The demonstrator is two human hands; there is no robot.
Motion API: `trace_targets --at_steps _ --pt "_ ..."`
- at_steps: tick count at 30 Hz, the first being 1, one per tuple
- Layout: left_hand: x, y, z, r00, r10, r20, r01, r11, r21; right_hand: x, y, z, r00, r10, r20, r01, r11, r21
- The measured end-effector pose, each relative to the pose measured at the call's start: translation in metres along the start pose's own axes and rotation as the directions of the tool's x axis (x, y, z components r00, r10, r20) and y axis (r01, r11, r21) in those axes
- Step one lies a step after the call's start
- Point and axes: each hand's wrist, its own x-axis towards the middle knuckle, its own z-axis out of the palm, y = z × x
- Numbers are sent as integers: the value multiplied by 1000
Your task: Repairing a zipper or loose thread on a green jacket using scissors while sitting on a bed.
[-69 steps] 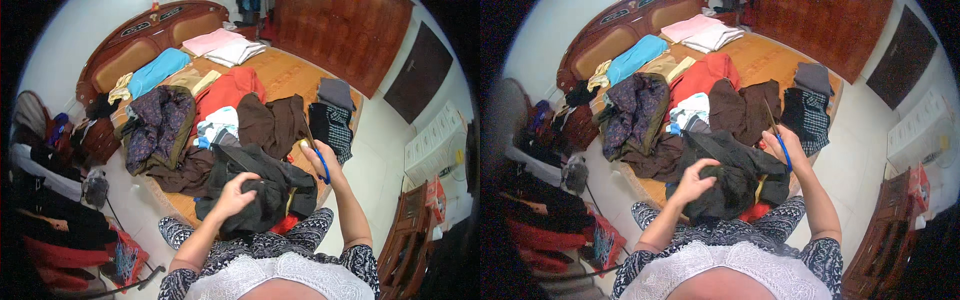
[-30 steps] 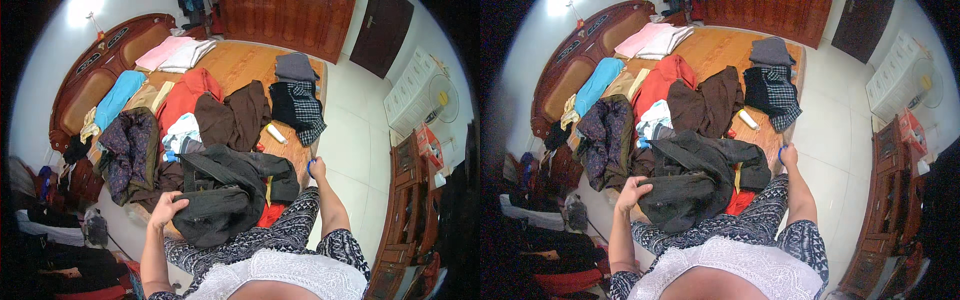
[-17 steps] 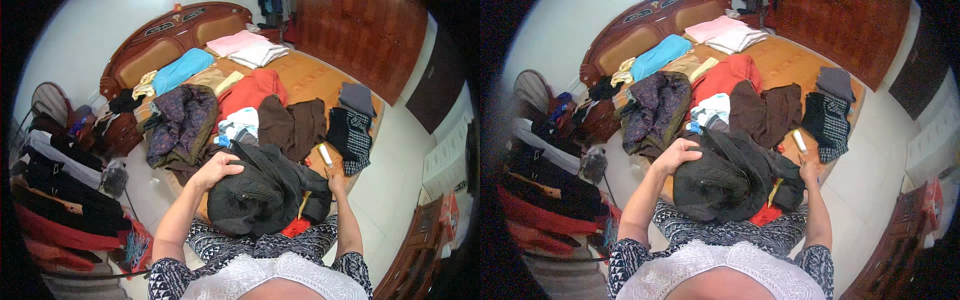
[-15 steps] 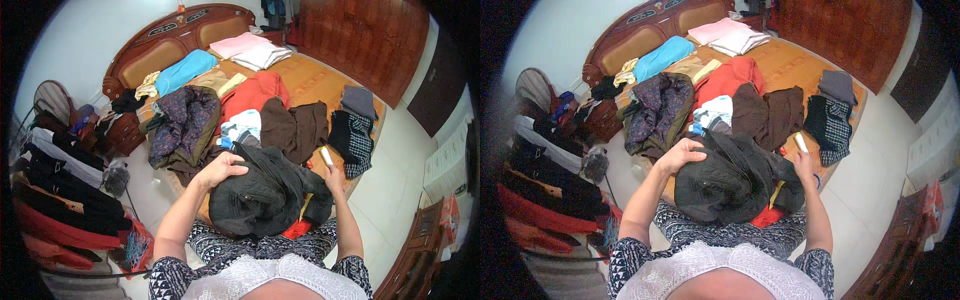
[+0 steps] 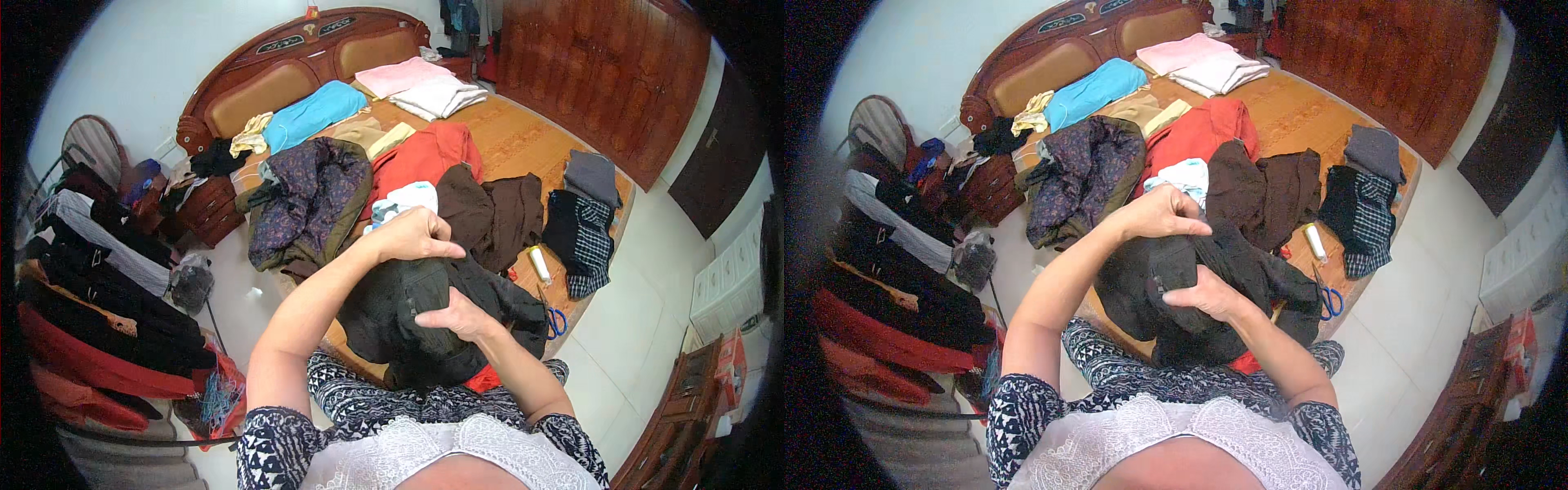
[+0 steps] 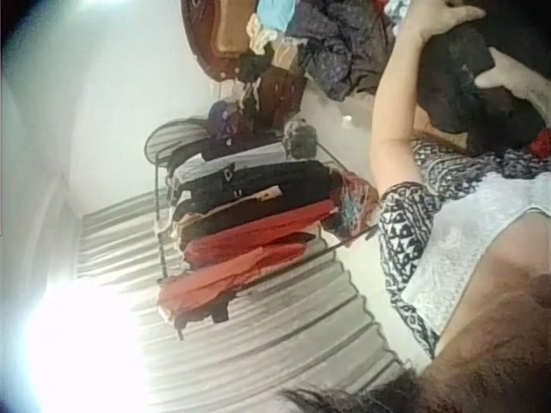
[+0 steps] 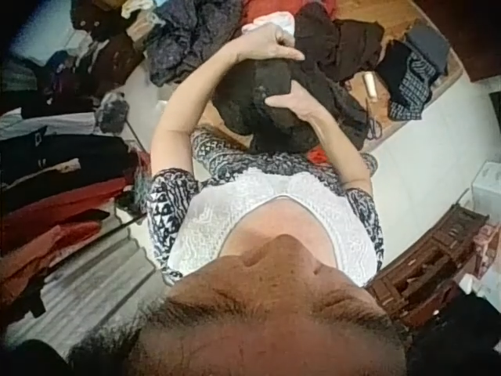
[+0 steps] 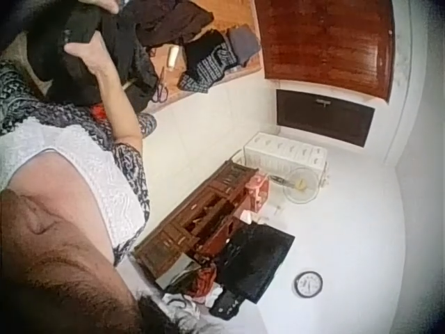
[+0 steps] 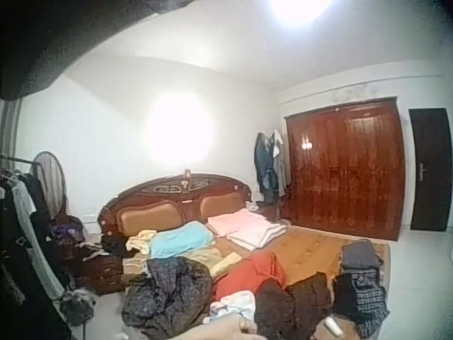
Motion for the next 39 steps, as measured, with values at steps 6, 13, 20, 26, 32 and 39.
trace_targets --at_steps 6,13,20,26,32,39 --pt "-20 -20 4 661 368 -654 -222 928 298 -10 24 0 979 -27 -203 91 946 312" --pt "-89 24 67 658 310 -686 -222 951 216 -20 23 10 917 -84 -389 219 922 318" --pt "-104 17 105 720 246 -649 -177 969 171 -28 21 14 912 -137 -387 250 932 261" --pt "-104 8 116 642 320 -697 -173 946 275 -33 21 13 918 -211 -336 246 967 65" --pt "-108 11 113 619 425 -661 -149 889 432 -35 22 18 928 -185 -322 153 981 -123" --pt "-122 31 93 797 202 -569 -98 973 209 -36 20 21 909 -202 -365 103 956 -273"
